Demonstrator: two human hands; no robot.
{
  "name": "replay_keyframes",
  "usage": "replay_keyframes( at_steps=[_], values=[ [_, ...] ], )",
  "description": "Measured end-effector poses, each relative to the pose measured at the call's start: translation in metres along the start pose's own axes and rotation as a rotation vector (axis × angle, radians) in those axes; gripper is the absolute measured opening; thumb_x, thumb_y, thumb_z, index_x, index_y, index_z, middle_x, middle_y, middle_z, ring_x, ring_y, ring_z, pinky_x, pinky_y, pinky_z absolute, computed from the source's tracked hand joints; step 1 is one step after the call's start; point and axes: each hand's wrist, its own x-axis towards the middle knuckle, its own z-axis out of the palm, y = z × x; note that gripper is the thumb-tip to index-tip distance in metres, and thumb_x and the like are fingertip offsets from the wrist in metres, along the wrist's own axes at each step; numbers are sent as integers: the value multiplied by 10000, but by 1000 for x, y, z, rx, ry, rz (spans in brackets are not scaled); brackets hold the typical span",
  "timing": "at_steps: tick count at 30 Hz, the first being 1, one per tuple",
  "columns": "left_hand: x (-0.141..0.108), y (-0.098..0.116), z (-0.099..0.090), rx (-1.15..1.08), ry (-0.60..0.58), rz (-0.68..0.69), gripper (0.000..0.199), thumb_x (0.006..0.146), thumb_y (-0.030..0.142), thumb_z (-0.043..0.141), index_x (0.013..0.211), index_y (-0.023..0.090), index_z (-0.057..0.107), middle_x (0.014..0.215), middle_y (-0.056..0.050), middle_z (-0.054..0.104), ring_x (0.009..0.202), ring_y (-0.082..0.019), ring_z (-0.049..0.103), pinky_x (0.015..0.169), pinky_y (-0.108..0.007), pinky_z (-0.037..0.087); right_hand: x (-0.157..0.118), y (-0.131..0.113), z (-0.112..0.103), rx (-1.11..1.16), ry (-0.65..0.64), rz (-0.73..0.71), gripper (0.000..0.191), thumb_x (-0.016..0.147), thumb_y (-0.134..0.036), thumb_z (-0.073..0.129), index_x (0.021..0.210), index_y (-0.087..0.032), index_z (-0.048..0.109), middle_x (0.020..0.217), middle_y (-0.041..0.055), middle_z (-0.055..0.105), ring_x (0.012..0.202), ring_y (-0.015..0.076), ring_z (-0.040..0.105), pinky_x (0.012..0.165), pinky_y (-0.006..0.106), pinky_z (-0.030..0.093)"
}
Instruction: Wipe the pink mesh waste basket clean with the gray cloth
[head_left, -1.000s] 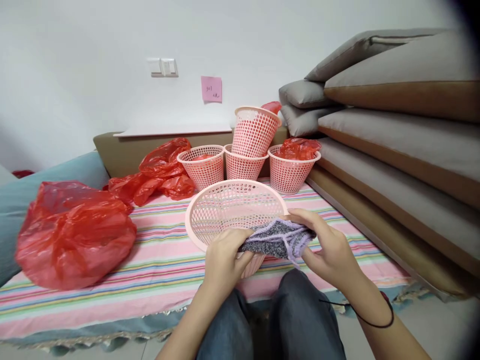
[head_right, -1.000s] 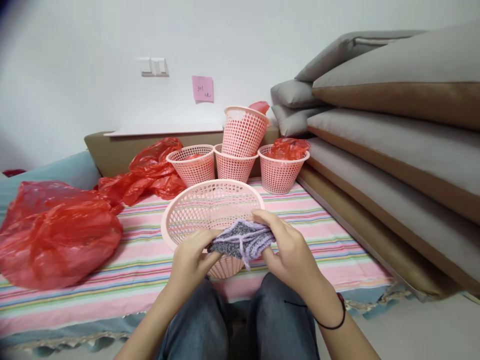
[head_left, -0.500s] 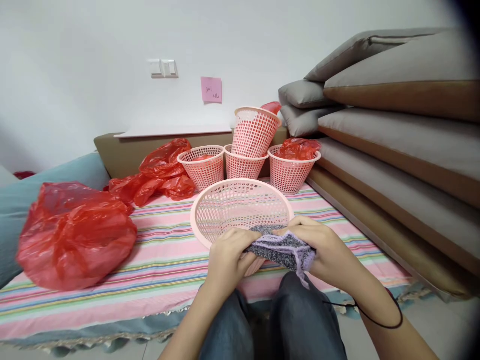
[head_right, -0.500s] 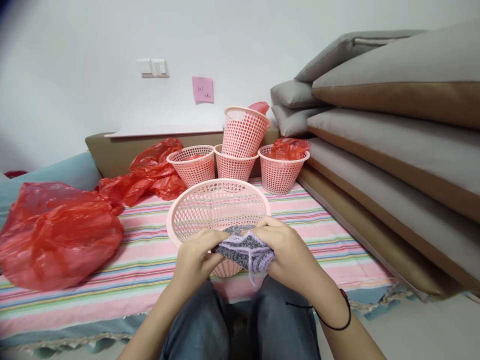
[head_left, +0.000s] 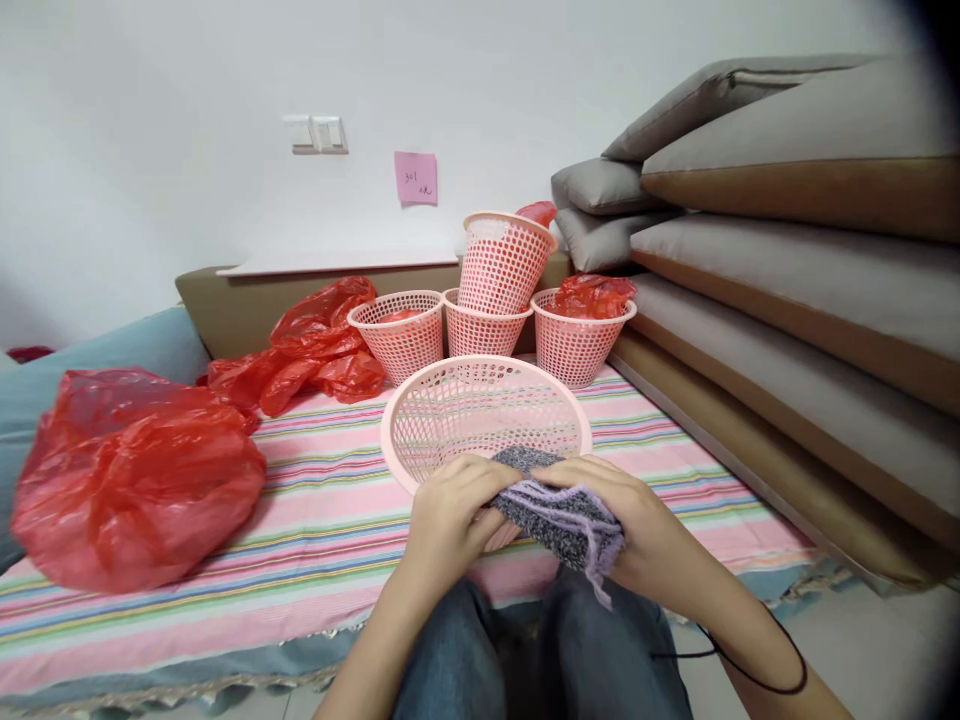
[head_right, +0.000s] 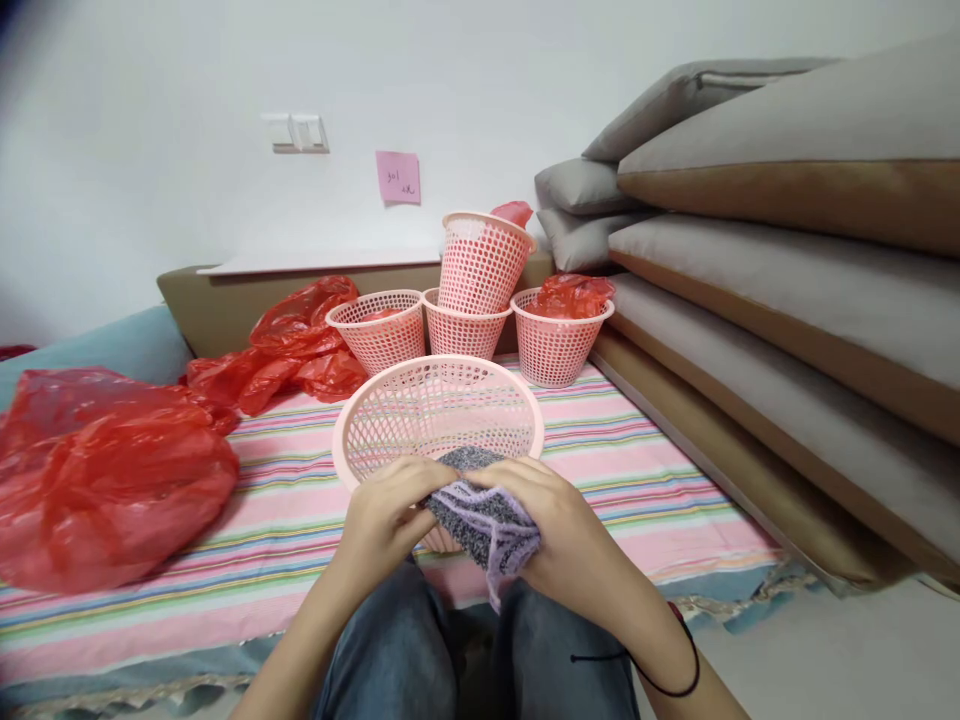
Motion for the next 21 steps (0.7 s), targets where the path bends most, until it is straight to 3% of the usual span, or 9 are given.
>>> replay_keyframes(
  at_steps=[4,7,10,12,15,21],
  values=[
    [1,2,0,82,10,5,336,848,112,572,1141,257,651,1115,-20,734,1039,-215,624,910,-354,450,-3,1,-2,-89,2,-119,346,855,-100,543,1165,-223,634,1192,86,696,1135,231,630,977,401,517],
    [1,1,-1,152,20,26,364,893,234,593,1257,219,590,1226,-64,694,1125,-237,596,982,-382,419,-14,5,-7,-233,123,-187,429,890,-132,526,1309,-216,564,1341,101,626,1278,255,549,1073,460,457],
    [-1,-4,-2,217,-2,-3,446,895,406,621,1292,209,571,1214,-88,699,1096,-251,624,929,-370,443,-26,11,-12,-380,262,-175,497,906,-131,506,1395,-220,505,1440,115,543,1362,287,467,1110,512,408],
    [-3,-8,-2,260,-44,-42,456,877,504,620,1227,212,617,1071,-83,744,955,-248,673,816,-348,467,-32,17,-12,-446,285,-172,522,907,-136,496,1424,-205,477,1446,127,534,1382,303,441,1111,536,398],
    [-5,-14,0,317,-104,-60,405,887,572,567,1022,213,698,811,-64,748,742,-226,682,670,-317,436,-35,22,0,-495,185,-182,521,905,-172,483,1426,-177,470,1425,134,554,1384,317,434,1096,553,409],
    [-4,-17,-3,431,-150,-7,411,913,524,556,661,210,639,601,-29,669,603,-181,624,575,-284,327,-31,13,33,-465,105,-230,516,903,-210,452,1417,-157,473,1435,117,548,1420,298,382,1118,531,388]
  ],
)
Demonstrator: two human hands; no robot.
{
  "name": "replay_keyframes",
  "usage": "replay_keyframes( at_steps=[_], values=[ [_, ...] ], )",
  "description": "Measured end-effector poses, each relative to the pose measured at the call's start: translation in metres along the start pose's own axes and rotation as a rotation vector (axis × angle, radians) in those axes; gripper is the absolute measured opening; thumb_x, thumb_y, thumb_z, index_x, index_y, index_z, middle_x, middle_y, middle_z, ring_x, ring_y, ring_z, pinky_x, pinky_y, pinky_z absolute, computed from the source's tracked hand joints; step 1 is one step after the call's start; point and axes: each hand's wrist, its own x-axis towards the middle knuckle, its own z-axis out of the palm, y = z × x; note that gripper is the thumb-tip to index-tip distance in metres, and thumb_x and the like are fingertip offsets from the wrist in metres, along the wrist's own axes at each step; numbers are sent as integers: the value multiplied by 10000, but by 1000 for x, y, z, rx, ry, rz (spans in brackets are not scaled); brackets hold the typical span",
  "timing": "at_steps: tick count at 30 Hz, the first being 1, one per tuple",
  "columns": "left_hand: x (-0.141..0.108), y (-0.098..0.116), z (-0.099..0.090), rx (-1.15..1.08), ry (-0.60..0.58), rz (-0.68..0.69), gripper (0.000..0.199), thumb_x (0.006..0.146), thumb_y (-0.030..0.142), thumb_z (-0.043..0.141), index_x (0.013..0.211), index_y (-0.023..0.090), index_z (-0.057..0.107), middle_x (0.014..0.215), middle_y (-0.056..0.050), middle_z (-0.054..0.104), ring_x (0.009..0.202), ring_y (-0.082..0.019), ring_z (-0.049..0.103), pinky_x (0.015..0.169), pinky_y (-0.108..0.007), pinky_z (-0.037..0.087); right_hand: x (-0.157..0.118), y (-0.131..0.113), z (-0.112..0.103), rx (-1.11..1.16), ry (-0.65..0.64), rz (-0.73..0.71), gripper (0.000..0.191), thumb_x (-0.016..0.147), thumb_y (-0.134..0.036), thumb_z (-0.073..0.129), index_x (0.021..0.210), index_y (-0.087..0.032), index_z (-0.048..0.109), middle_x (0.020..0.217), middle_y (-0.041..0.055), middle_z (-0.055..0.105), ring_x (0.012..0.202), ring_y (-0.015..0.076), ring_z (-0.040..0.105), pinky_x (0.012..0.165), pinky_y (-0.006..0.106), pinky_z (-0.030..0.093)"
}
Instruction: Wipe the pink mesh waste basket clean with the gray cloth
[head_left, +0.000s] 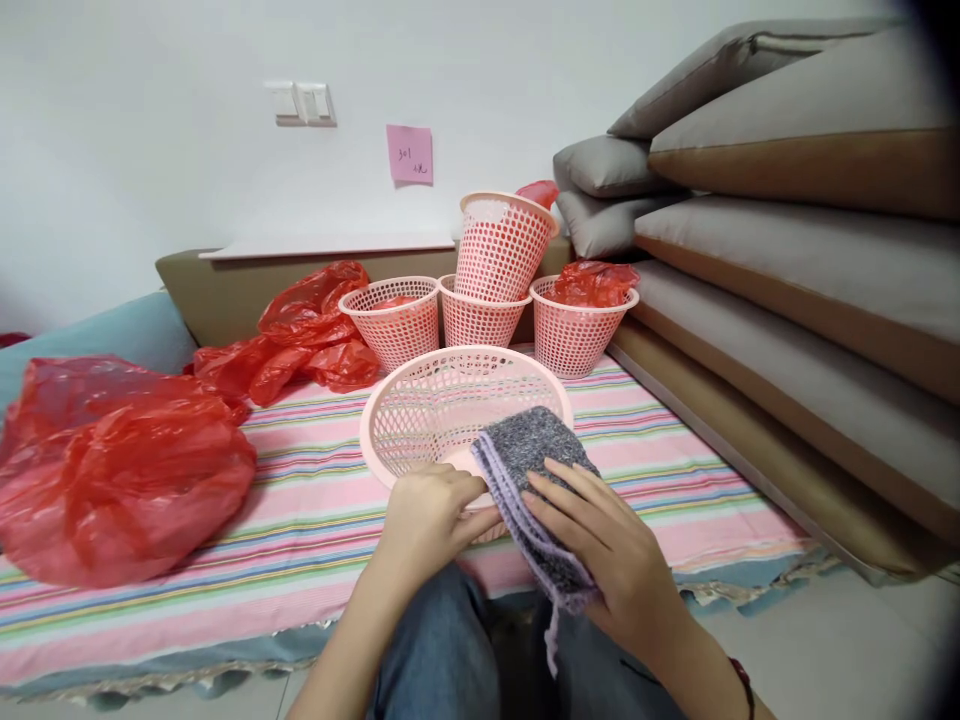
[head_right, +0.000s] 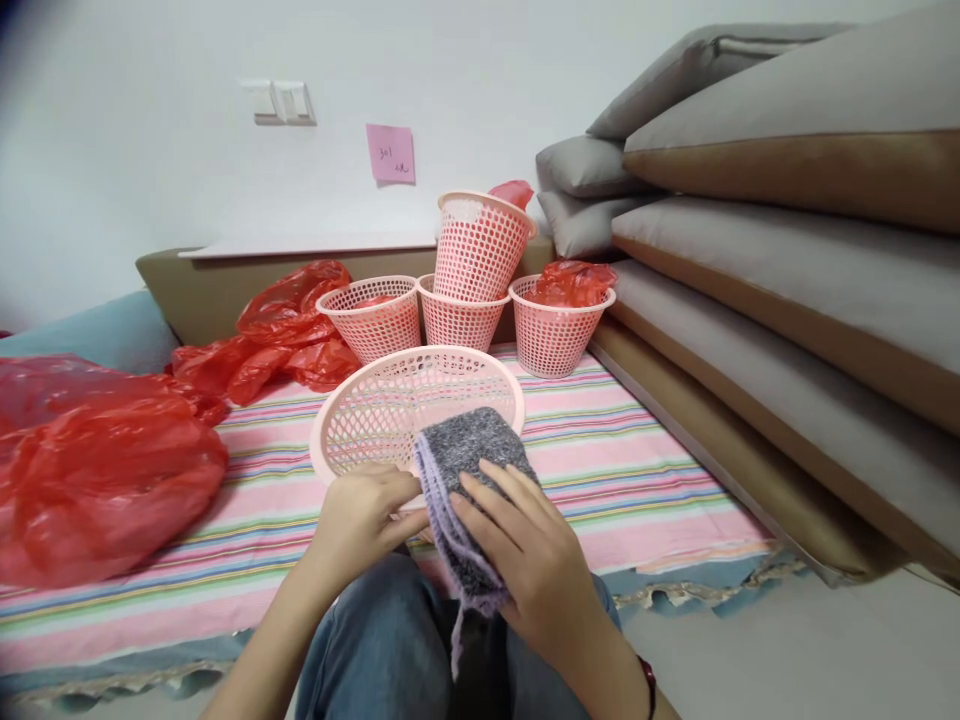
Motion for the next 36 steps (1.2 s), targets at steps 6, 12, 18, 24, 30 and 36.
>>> replay_keyframes(
  at_steps=[6,12,18,24,30,36],
  values=[
    [0,-2,-5,-32,-119,24,258,910,412,605,791,193,670,742,-27,726,719,-203,670,619,-288,350,-1,28,-3,12,38,74,502,879,-151,475,1380,-174,508,1408,120,572,1389,287,433,1111,536,396],
    [3,1,-5,19,-177,3,61,841,166,623,820,205,663,757,-8,717,750,-207,672,631,-300,353,3,27,-2,68,88,117,439,883,-190,520,1321,-189,556,1342,108,625,1355,289,471,1090,534,423],
    [-1,0,-5,-21,-149,-2,109,841,171,601,739,193,629,700,-12,691,705,-202,656,626,-295,353,10,7,0,180,19,61,433,901,-194,503,1331,-210,544,1371,72,609,1380,262,442,1126,527,380],
    [-9,-13,-10,-208,-165,52,148,855,170,573,729,183,650,723,-15,706,688,-173,650,608,-271,345,0,53,-6,187,102,129,356,917,-163,557,1265,-225,597,1290,72,664,1328,244,508,1106,484,422],
    [-2,-42,-19,-383,-246,90,321,807,471,716,667,183,692,644,-3,688,624,-134,636,593,-236,355,3,44,-7,110,152,138,343,903,-186,553,1242,-206,605,1252,94,680,1297,277,531,1078,508,436],
    [1,-44,-15,-300,-234,91,197,784,290,720,627,180,675,616,11,683,598,-123,637,602,-230,355,22,-18,2,76,72,20,423,863,-200,462,1264,-159,591,1248,111,673,1196,294,577,1055,514,424]
  ],
)
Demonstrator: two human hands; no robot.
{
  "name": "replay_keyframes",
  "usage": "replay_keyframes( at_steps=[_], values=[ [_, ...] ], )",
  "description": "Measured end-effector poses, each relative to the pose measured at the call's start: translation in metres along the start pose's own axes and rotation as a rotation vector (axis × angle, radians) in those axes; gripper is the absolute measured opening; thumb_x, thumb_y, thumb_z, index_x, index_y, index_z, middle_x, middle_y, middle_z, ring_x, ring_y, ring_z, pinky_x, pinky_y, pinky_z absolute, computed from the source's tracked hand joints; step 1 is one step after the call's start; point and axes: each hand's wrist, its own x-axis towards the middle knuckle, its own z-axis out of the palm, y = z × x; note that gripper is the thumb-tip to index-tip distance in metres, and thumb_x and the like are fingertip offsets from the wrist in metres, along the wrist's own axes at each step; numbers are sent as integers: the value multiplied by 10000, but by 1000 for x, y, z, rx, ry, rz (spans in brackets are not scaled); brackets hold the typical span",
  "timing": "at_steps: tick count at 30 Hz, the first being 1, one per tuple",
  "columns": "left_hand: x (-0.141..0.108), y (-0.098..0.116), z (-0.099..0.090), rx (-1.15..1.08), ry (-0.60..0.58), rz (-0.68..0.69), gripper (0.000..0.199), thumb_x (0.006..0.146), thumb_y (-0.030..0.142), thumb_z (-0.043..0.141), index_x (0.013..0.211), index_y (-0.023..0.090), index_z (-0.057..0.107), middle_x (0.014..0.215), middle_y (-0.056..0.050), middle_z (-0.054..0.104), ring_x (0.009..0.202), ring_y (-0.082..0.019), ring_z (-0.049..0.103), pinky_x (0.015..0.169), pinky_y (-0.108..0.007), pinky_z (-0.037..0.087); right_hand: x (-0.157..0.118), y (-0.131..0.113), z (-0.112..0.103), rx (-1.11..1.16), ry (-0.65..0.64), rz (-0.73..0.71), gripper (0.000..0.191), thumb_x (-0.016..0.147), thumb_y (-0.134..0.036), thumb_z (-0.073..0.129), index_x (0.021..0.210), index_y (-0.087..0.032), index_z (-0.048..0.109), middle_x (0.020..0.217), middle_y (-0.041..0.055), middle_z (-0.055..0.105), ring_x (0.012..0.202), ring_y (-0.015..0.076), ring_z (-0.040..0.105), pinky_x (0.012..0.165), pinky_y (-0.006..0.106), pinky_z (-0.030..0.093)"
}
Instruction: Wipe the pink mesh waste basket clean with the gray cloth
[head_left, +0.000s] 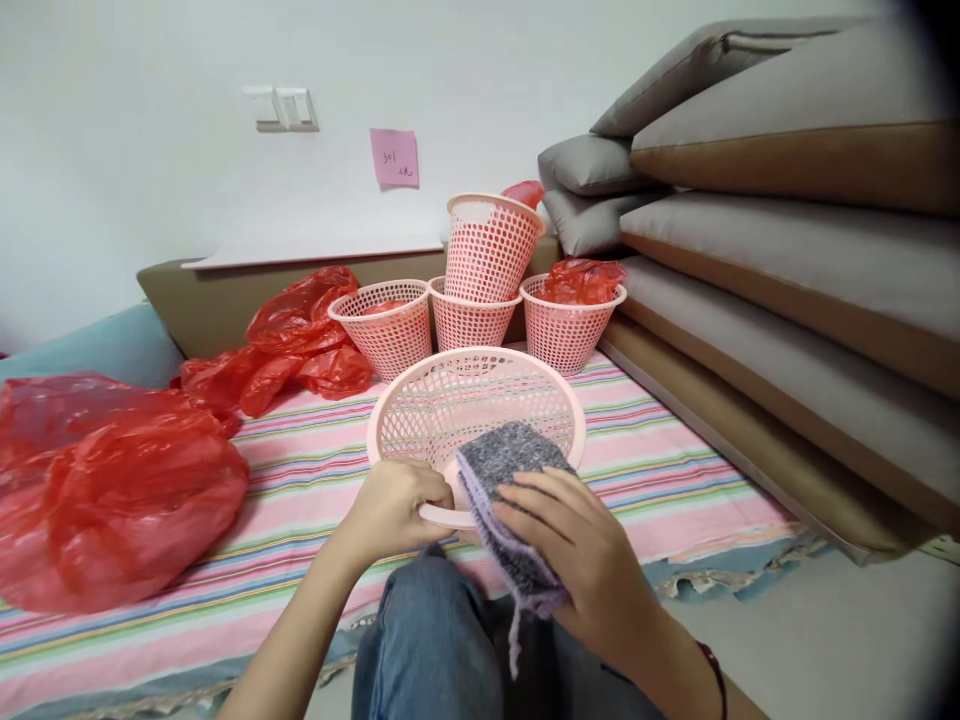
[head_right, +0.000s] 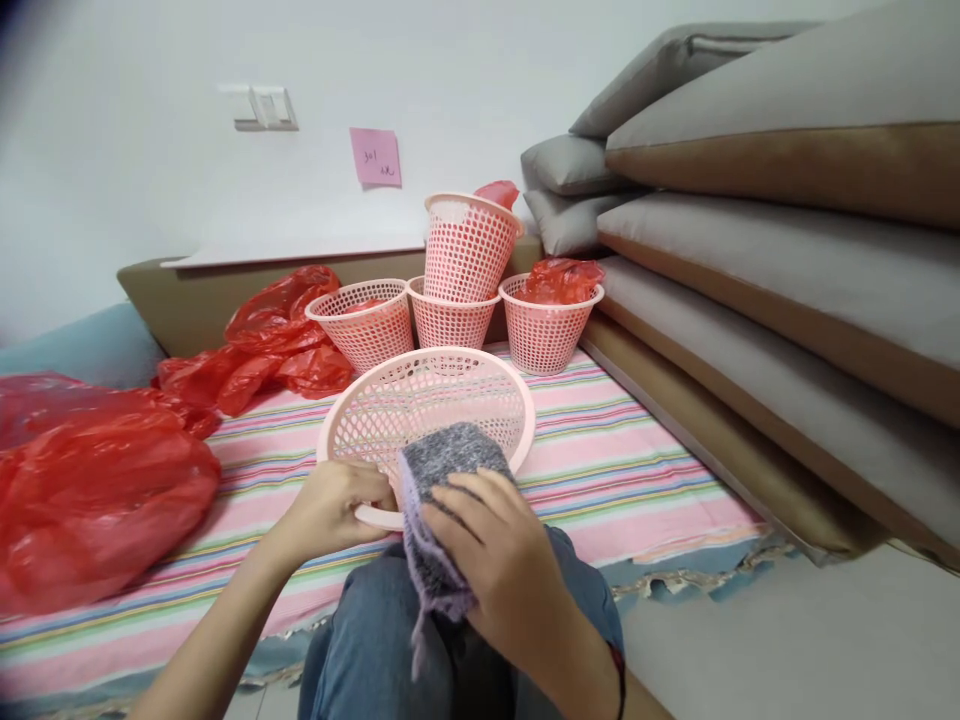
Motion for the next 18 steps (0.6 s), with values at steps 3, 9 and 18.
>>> replay_keyframes(
  at_steps=[3,9,18],
  values=[
    [-1,3,2,-7,6,9,132,760,224,713,641,179,679,626,13,692,600,-122,641,603,-228,354,1,0,-2,46,-29,-19,415,875,-206,457,1266,-160,587,1238,111,674,1175,283,583,1040,497,439],
    [6,11,1,0,-7,-10,108,722,154,685,618,181,687,601,13,675,590,-122,622,592,-230,340,-17,56,-21,12,9,71,352,905,-191,535,1254,-184,578,1217,110,679,1211,268,558,1051,490,438],
    [13,14,3,64,-12,-74,104,681,217,720,587,191,682,581,11,673,581,-134,612,587,-235,329,-23,17,0,-44,98,109,439,870,-233,470,1297,-170,553,1264,115,649,1239,285,527,1072,503,386]
  ],
)
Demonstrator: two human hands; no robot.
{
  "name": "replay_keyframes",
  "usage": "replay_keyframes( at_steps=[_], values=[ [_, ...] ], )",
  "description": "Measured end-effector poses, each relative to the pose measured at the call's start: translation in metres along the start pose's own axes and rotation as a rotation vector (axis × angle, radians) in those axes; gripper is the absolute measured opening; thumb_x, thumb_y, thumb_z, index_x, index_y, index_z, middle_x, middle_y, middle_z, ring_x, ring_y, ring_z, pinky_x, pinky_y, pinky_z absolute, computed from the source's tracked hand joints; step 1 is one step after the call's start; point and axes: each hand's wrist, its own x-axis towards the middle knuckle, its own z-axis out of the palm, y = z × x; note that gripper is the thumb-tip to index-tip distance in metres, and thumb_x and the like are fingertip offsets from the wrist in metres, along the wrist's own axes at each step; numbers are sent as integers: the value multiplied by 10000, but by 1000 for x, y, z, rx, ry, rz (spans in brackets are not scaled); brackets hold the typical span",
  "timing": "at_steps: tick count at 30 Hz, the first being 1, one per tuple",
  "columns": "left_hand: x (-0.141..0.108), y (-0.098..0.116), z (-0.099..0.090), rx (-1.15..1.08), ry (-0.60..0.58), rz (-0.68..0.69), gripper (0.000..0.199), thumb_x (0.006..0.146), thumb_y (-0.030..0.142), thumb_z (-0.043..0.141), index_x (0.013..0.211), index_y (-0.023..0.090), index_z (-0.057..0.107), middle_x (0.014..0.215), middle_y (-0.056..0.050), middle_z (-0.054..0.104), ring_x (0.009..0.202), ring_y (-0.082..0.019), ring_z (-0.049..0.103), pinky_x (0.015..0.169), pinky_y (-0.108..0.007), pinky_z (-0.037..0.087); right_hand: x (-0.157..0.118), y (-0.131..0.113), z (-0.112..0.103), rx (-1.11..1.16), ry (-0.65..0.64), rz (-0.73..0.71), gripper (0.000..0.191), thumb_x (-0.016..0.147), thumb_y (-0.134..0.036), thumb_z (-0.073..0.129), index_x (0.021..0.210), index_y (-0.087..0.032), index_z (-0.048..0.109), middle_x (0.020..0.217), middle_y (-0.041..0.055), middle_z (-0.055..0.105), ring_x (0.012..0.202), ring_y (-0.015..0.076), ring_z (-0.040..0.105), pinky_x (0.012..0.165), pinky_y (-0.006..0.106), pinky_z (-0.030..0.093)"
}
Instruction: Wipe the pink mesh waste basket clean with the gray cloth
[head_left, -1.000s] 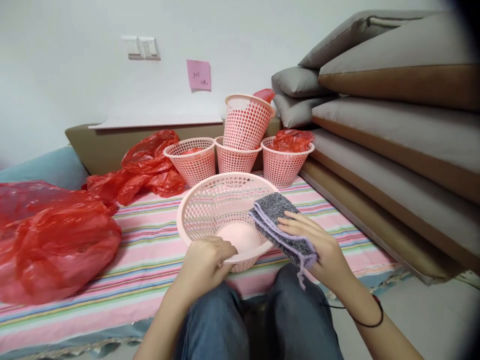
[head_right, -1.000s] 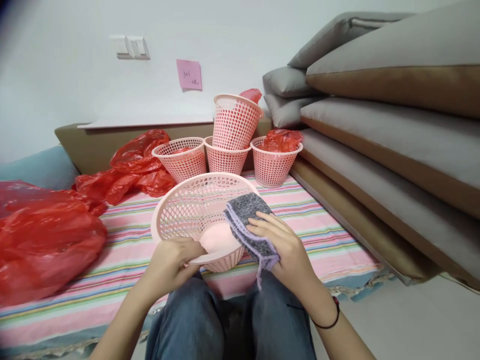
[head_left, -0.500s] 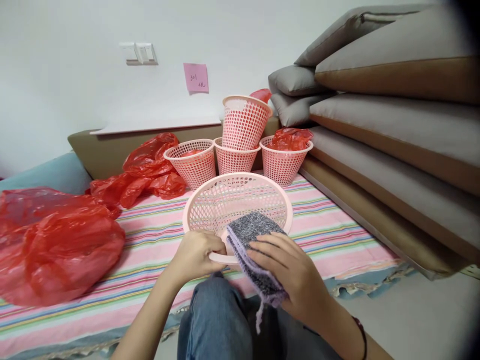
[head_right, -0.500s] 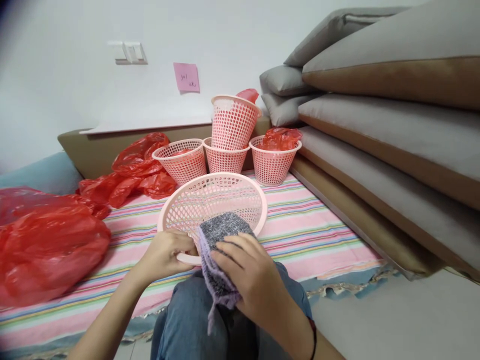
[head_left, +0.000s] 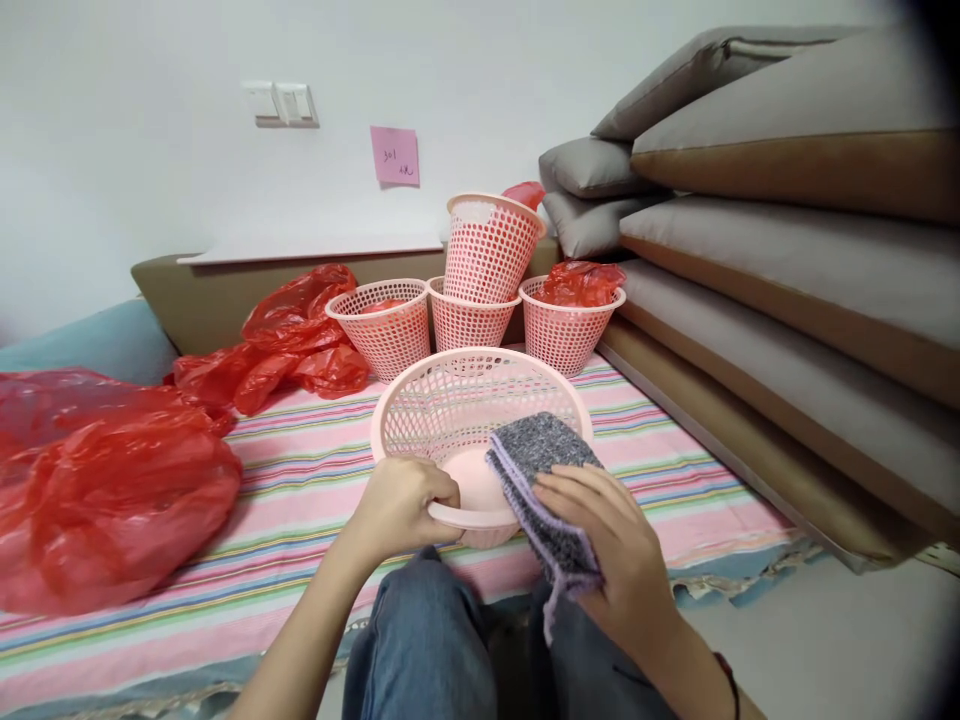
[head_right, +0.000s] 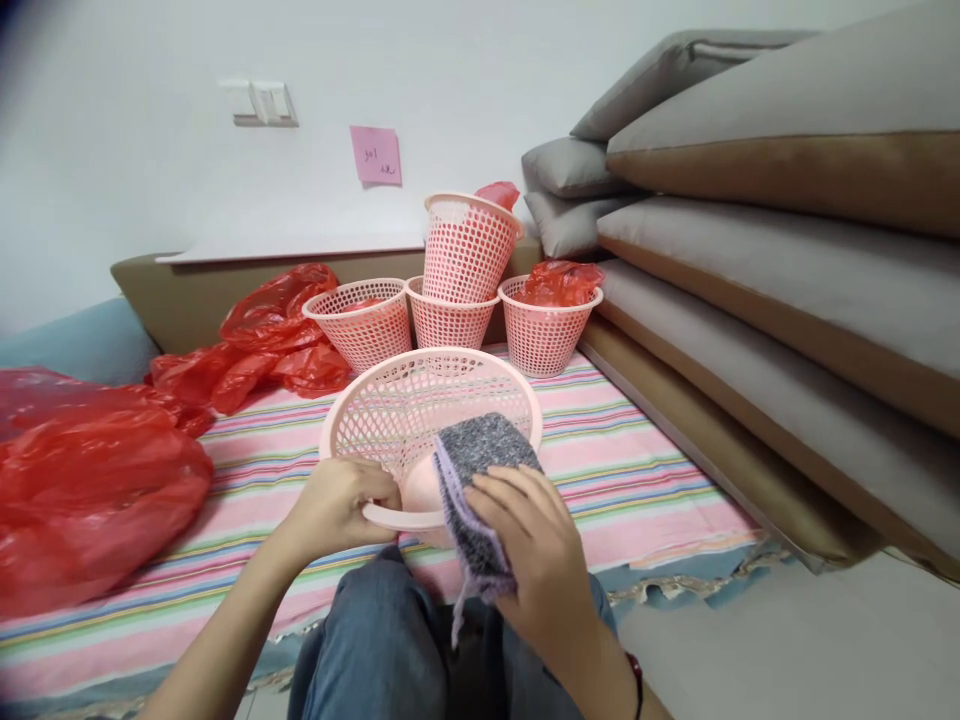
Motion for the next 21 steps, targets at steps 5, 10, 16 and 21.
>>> replay_keyframes(
  at_steps=[5,10,16,21],
  values=[
    [-4,-8,-2,-27,13,-11,133,700,275,744,606,196,695,603,9,695,592,-134,625,596,-231,340,-1,-28,11,-8,-4,-61,452,891,-206,421,1322,-169,551,1299,91,645,1288,252,503,1126,454,336],
    [-8,-17,-7,-96,3,4,157,720,208,706,572,184,659,568,24,661,555,-105,595,585,-212,338,-10,7,12,13,37,-119,418,961,-275,403,1333,-160,555,1318,120,632,1310,272,504,1131,496,351],
    [-5,-18,-6,-105,24,15,190,731,217,692,552,179,640,559,17,656,558,-111,603,584,-215,340,-17,35,19,43,317,122,419,926,-213,509,1337,-258,578,1293,101,645,1248,310,568,1045,560,453],
    [-5,-16,-5,-96,33,12,210,725,262,718,548,182,638,549,21,654,548,-111,604,566,-219,323,-29,-3,39,32,312,156,414,953,-313,460,1347,-254,572,1271,98,661,1254,329,565,1058,598,435]
  ],
)
